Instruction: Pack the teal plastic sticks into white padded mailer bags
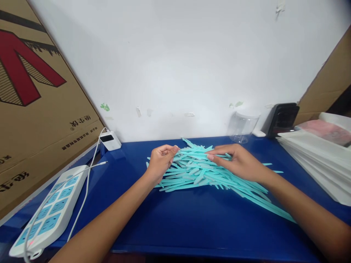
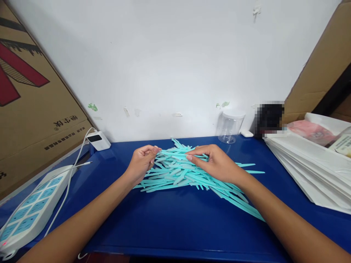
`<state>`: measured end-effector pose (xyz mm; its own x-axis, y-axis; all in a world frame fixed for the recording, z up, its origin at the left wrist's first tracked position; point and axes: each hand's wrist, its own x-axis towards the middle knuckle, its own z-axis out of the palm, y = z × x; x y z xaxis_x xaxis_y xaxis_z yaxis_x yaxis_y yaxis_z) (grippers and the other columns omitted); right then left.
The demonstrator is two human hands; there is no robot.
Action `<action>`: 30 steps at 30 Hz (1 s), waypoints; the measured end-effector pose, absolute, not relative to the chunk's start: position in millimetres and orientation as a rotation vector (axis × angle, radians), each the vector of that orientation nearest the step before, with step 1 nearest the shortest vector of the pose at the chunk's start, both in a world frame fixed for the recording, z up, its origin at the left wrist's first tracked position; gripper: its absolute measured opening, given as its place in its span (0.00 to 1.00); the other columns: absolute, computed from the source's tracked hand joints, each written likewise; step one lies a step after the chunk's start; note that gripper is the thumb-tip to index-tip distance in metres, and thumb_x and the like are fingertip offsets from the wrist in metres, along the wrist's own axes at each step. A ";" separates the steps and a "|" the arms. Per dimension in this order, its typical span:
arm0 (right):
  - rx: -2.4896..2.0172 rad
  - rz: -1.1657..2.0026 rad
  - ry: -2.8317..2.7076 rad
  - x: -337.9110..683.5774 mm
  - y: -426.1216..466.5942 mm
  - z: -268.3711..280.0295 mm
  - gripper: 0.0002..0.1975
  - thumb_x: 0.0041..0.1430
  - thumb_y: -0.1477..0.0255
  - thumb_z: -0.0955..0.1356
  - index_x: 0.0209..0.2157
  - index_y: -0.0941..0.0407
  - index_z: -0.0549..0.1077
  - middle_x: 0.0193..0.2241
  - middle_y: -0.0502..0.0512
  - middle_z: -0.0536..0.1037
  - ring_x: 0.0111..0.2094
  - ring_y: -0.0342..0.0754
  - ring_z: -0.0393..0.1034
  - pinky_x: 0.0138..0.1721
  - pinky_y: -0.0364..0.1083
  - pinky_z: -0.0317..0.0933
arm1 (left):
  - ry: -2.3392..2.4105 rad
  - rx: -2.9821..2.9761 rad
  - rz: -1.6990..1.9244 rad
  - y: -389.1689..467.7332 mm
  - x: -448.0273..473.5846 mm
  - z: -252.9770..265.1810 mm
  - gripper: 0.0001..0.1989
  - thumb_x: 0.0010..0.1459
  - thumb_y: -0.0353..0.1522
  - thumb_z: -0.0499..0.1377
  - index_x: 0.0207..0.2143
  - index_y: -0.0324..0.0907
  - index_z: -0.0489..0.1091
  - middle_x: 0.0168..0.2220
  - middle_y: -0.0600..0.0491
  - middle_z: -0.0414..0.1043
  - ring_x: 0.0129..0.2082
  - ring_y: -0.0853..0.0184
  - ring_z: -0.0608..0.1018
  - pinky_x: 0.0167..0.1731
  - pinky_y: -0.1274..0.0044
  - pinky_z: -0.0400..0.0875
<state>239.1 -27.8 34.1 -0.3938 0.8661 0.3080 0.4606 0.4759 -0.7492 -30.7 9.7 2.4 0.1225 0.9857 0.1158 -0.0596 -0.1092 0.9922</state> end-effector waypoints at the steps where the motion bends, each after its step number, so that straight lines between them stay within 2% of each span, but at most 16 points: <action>1: -1.093 0.743 -2.029 238.2 -28.2 34.1 0.22 0.64 0.50 0.69 0.42 0.52 0.86 0.40 0.58 0.85 0.42 0.58 0.77 0.42 0.51 0.69 | 1.031 1.316 1.218 9.0 -30.2 2.6 0.27 0.51 0.53 0.70 0.36 0.36 0.79 0.17 0.62 0.57 0.15 0.79 0.53 0.16 0.81 0.46; 4: -1.089 0.737 -2.025 235.6 -30.7 35.2 0.21 0.65 0.51 0.69 0.38 0.52 0.85 0.36 0.57 0.84 0.39 0.56 0.76 0.39 0.50 0.68 | 1.056 1.348 1.236 6.0 -27.6 3.0 0.27 0.52 0.53 0.70 0.37 0.35 0.81 0.16 0.61 0.56 0.15 0.79 0.52 0.17 0.80 0.46; 8: -1.110 0.753 -1.994 233.9 -33.8 37.2 0.19 0.65 0.53 0.70 0.39 0.53 0.85 0.34 0.56 0.83 0.35 0.53 0.75 0.36 0.48 0.67 | 1.097 1.418 1.307 1.6 -24.6 3.9 0.25 0.54 0.51 0.69 0.37 0.36 0.83 0.16 0.60 0.56 0.17 0.76 0.55 0.18 0.79 0.49; 14: -1.193 0.716 -1.918 236.8 -32.0 35.4 0.21 0.63 0.52 0.70 0.38 0.55 0.85 0.30 0.55 0.82 0.31 0.51 0.73 0.35 0.48 0.67 | 1.086 1.603 1.333 -1.2 -27.4 6.6 0.25 0.62 0.51 0.63 0.40 0.37 0.84 0.16 0.59 0.54 0.19 0.74 0.57 0.21 0.79 0.54; 19: -1.249 0.696 -1.852 241.9 -30.0 35.2 0.22 0.61 0.50 0.71 0.41 0.53 0.86 0.31 0.56 0.84 0.32 0.53 0.75 0.35 0.49 0.68 | 1.069 1.769 1.308 -0.8 -31.7 10.0 0.23 0.66 0.47 0.60 0.45 0.38 0.84 0.17 0.58 0.55 0.20 0.73 0.57 0.21 0.79 0.52; 30: -1.119 0.780 -1.925 240.0 -34.8 42.7 0.18 0.63 0.54 0.71 0.38 0.53 0.86 0.28 0.54 0.81 0.31 0.50 0.72 0.34 0.47 0.67 | 1.047 1.851 1.323 -10.7 -25.3 11.8 0.19 0.64 0.44 0.62 0.38 0.39 0.85 0.19 0.54 0.64 0.22 0.70 0.63 0.22 0.79 0.58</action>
